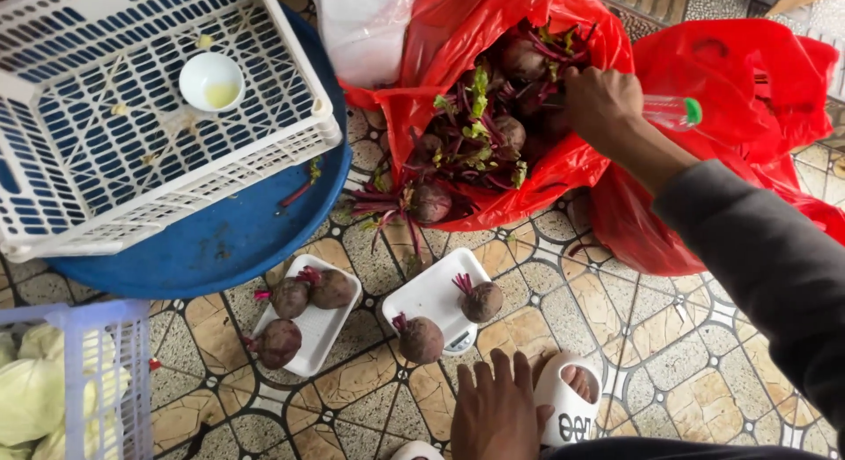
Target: The person weighs several beets on a small digital scale, then trims the leafy stems off the beets and places the trimmed beets into white trays.
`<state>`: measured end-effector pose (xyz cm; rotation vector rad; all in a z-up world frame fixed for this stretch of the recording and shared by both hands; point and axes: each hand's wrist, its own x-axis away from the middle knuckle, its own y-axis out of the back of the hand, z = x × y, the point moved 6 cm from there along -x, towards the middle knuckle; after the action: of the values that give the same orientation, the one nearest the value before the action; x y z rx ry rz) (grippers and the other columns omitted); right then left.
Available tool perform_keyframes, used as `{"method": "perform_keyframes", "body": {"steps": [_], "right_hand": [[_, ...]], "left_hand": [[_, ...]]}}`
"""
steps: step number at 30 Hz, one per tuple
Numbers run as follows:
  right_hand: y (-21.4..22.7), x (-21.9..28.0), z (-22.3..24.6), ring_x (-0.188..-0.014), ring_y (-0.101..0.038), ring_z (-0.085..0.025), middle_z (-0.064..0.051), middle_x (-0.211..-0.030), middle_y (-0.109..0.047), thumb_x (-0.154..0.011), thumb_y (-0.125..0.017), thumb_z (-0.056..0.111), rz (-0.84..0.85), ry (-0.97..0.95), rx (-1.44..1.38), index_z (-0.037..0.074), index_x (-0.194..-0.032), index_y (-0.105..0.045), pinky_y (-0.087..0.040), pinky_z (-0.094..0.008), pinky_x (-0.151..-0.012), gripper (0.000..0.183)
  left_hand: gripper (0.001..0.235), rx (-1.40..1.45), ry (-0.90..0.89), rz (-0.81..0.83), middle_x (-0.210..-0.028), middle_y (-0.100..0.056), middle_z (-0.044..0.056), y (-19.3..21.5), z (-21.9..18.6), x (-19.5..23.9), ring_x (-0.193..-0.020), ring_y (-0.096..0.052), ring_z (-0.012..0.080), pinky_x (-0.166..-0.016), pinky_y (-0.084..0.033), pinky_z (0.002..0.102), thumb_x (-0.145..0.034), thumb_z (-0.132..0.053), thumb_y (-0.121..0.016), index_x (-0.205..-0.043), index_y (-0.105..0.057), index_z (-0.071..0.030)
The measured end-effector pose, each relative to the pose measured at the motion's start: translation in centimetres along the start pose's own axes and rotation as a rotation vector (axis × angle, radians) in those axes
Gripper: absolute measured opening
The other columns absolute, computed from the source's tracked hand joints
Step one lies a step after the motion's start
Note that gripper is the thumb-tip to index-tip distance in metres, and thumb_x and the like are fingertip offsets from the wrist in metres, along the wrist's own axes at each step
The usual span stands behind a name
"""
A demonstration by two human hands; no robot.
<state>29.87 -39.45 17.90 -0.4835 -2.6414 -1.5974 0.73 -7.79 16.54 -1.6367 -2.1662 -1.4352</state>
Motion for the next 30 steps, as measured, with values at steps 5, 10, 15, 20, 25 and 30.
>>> {"method": "perform_keyframes", "body": {"steps": [5,10,15,20,25,30], "right_hand": [[1.9,-1.6,1.2,-0.045,-0.059,-0.021,-0.012,-0.078,-0.068,-0.103,-0.067,0.018,-0.098,0.095,-0.202,0.004,-0.120,-0.062,-0.049,-0.032,-0.032,0.022],[-0.2,-0.8,2.8,-0.069,-0.075,-0.022,-0.008,-0.142,-0.062,-0.099,-0.046,-0.010,0.135,0.393,-0.469,0.024,-0.147,-0.056,-0.066,-0.029,-0.054,0.059],[-5.1,4.0,-0.4,-0.069,-0.068,-0.022,-0.001,-0.112,-0.066,-0.093,-0.051,0.000,0.111,0.444,-0.109,0.021,-0.132,-0.060,-0.061,-0.037,-0.057,0.046],[-3.6,10.5,-0.6,-0.047,-0.066,-0.021,-0.009,-0.085,-0.069,-0.104,-0.045,0.023,0.051,0.172,-0.090,0.028,-0.149,-0.044,-0.062,-0.038,-0.044,0.045],[2.9,16.5,-2.9,-0.099,-0.072,-0.032,-0.010,-0.138,-0.065,-0.086,-0.067,0.008,-0.382,-0.037,-0.605,0.007,-0.135,-0.060,-0.059,-0.042,-0.068,0.049],[-1.6,21.9,-14.0,-0.073,-0.069,-0.039,-0.014,-0.130,-0.064,-0.091,-0.072,0.039,-0.285,-0.596,-0.528,0.012,-0.132,-0.060,-0.054,-0.050,-0.057,0.051]], "left_hand": [[0.077,-0.031,-0.029,0.000,-0.139,-0.045,0.038,0.3,0.2,0.1,-0.120,-0.050,0.0515,-0.106,-0.026,0.070,-0.104,-0.045,-0.065,-0.149,-0.034,0.010],[0.076,-0.054,-0.049,-0.039,-0.130,-0.049,0.033,-1.6,1.2,-0.6,-0.103,-0.059,0.0455,-0.092,-0.035,0.063,-0.102,-0.046,-0.069,-0.147,-0.038,0.006],[0.081,-0.040,-0.044,-0.052,-0.139,-0.043,0.035,-5.5,3.8,-2.4,-0.110,-0.056,0.0516,-0.098,-0.034,0.074,-0.098,-0.054,-0.072,-0.150,-0.039,-0.002],[0.081,-0.042,-0.008,-0.010,-0.142,-0.039,0.029,-10.5,6.6,-5.1,-0.116,-0.053,0.0513,-0.101,-0.029,0.075,-0.097,-0.060,-0.071,-0.151,-0.037,-0.010],[0.051,-0.089,-0.412,-0.538,-0.108,-0.070,0.009,-5.9,7.5,-5.1,-0.074,-0.075,0.0272,-0.073,-0.060,0.047,-0.097,-0.053,-0.057,-0.126,-0.064,-0.012],[0.042,0.082,-0.451,-0.550,-0.100,-0.077,0.000,0.9,4.6,-7.4,-0.073,-0.075,0.0280,-0.065,-0.059,0.041,-0.075,-0.031,-0.076,-0.115,-0.073,-0.022]]}}
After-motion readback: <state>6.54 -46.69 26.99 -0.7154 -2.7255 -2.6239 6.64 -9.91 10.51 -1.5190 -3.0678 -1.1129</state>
